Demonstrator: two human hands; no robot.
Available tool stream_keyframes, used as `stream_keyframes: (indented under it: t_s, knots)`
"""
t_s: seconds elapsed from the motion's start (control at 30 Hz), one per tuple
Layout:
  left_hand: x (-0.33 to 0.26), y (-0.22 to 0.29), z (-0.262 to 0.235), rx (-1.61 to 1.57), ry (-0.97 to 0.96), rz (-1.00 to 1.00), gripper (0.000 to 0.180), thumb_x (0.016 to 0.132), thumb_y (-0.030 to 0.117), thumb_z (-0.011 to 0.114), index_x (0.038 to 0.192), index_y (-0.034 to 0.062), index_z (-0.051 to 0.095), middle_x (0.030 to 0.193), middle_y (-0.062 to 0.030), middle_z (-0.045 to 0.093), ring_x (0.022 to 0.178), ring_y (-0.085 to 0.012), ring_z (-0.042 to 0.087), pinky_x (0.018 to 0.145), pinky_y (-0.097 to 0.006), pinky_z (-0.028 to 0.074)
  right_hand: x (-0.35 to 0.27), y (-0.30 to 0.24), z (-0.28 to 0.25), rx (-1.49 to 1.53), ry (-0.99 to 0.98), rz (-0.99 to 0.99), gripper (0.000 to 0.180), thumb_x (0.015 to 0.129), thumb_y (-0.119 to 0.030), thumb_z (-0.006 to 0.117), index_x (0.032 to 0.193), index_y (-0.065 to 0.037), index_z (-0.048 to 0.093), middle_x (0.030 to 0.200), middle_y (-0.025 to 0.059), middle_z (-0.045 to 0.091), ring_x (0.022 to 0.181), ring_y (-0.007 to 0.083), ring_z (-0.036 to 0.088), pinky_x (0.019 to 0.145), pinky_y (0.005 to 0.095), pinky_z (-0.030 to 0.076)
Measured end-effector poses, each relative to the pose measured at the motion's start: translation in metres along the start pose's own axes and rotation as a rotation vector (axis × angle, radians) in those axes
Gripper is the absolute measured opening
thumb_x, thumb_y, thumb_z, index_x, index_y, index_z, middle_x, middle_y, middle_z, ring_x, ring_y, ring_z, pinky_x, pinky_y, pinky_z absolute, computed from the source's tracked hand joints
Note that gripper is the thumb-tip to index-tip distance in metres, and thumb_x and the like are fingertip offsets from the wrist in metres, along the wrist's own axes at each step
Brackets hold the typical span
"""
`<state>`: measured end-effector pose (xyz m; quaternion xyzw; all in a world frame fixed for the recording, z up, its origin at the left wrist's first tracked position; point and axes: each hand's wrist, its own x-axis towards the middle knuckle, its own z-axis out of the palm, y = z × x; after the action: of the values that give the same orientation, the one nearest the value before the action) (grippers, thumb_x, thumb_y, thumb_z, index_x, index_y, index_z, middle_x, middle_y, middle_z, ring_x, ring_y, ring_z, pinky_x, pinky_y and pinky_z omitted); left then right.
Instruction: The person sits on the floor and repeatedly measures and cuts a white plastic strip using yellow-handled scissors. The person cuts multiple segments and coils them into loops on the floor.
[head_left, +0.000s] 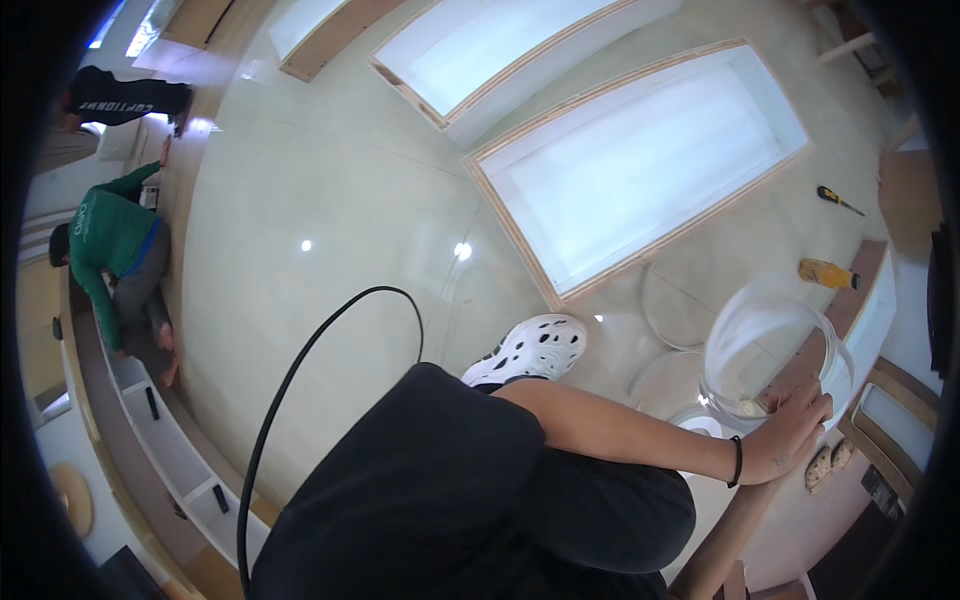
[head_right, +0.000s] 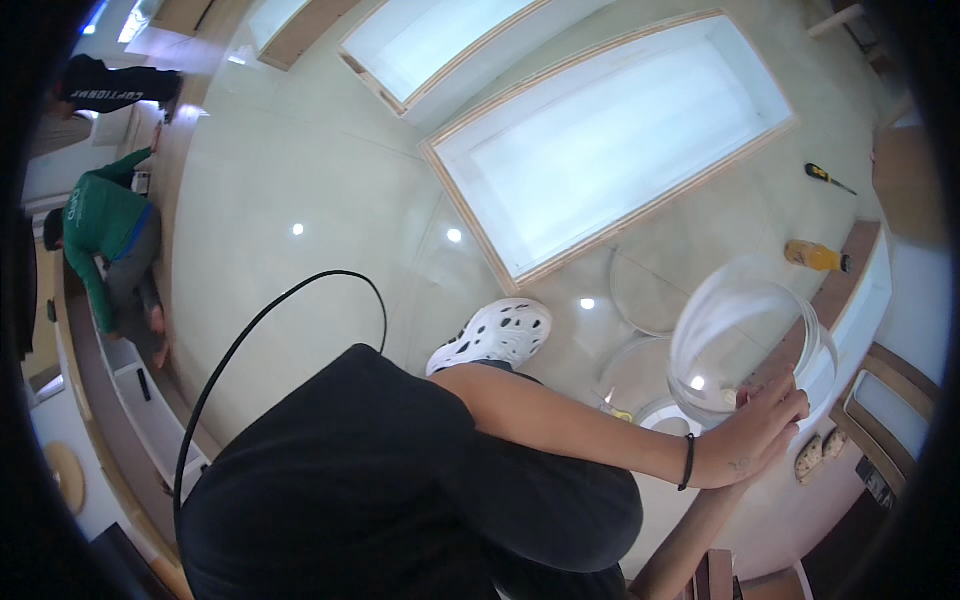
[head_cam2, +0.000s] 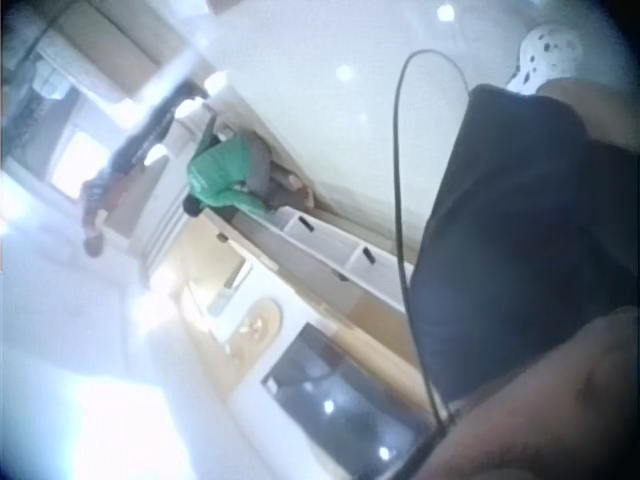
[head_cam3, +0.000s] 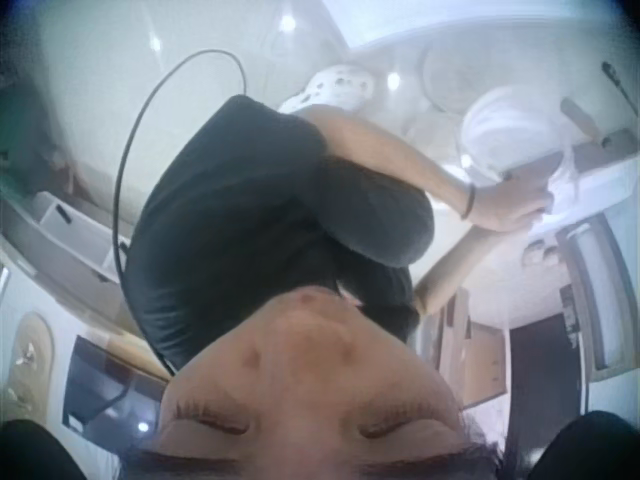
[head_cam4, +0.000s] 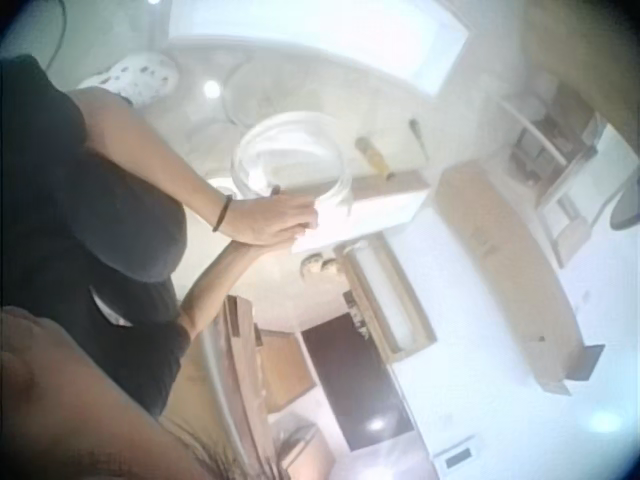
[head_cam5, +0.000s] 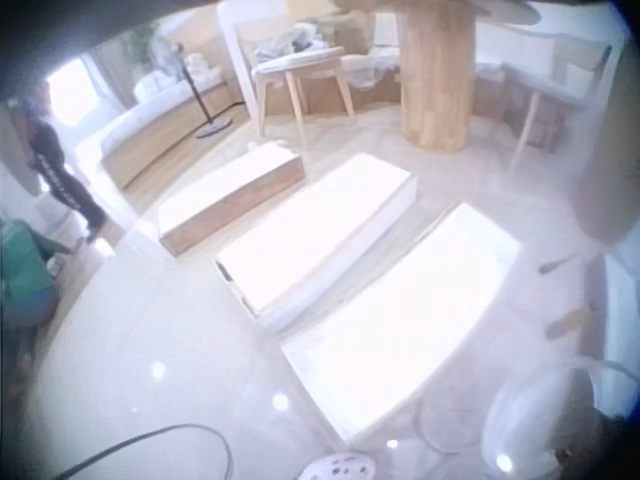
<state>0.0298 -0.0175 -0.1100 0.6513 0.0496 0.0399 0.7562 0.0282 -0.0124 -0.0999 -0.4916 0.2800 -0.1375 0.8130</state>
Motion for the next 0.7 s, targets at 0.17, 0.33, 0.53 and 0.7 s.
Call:
stream_keyframes:
  t_s: [0.17, 0.33, 0.53, 0.7]
  knots:
    - [0.047, 0.059, -0.062, -0.060, -0.280, 0.178, 0.014, 0.079, 0.003, 0.055, 0.090, 0.0030, 0.047, 0.098, -0.0177, 0.044, 0.098, -0.0360, 0.045, 0.097, -0.049, 0.032, -0.002, -0.014, 0.016, 0.044, -0.070, -0.099, 0.045, 0.104, -0.036, 0.035, 0.132, -0.002, 0.047, 0.122, 0.0107, 0.057, 0.114, 0.0226, 0.055, 0.099, 0.0371, 0.043]
    - [0.071, 0.030, -0.075, -0.050, -0.408, 0.336, 0.018, 0.078, 0.002, 0.057, 0.094, 0.0024, 0.048, 0.096, -0.0197, 0.043, 0.091, -0.0379, 0.045, 0.084, -0.044, 0.039, -0.002, -0.007, 0.033, -0.088, 0.082, -0.183, 0.048, 0.104, -0.039, 0.035, 0.133, -0.002, 0.046, 0.123, 0.0112, 0.056, 0.116, 0.0225, 0.054, 0.101, 0.0371, 0.042]
    - [0.126, 0.022, -0.122, -0.010, -0.579, -0.063, 0.026, 0.098, 0.024, 0.045, 0.105, 0.0003, 0.050, 0.094, -0.0101, 0.050, 0.091, -0.0203, 0.051, 0.077, -0.032, 0.041, 0.007, -0.026, 0.077, -0.275, 0.028, -0.082, 0.028, 0.102, -0.033, 0.045, 0.112, -0.007, 0.049, 0.076, 0.0035, 0.057, 0.052, 0.0093, 0.050, 0.045, 0.0244, 0.043]
    - [0.147, 0.054, -0.116, -0.689, -0.961, -0.614, 0.051, 0.103, 0.035, 0.035, 0.138, -0.0014, 0.041, 0.126, -0.0206, 0.056, 0.122, -0.0310, 0.053, 0.101, -0.040, 0.045, -0.003, -0.016, 0.087, -0.426, -0.212, -0.135, 0.025, 0.098, -0.023, 0.054, 0.108, -0.002, 0.045, 0.081, 0.0075, 0.060, 0.063, 0.0101, 0.058, 0.045, 0.0224, 0.044]
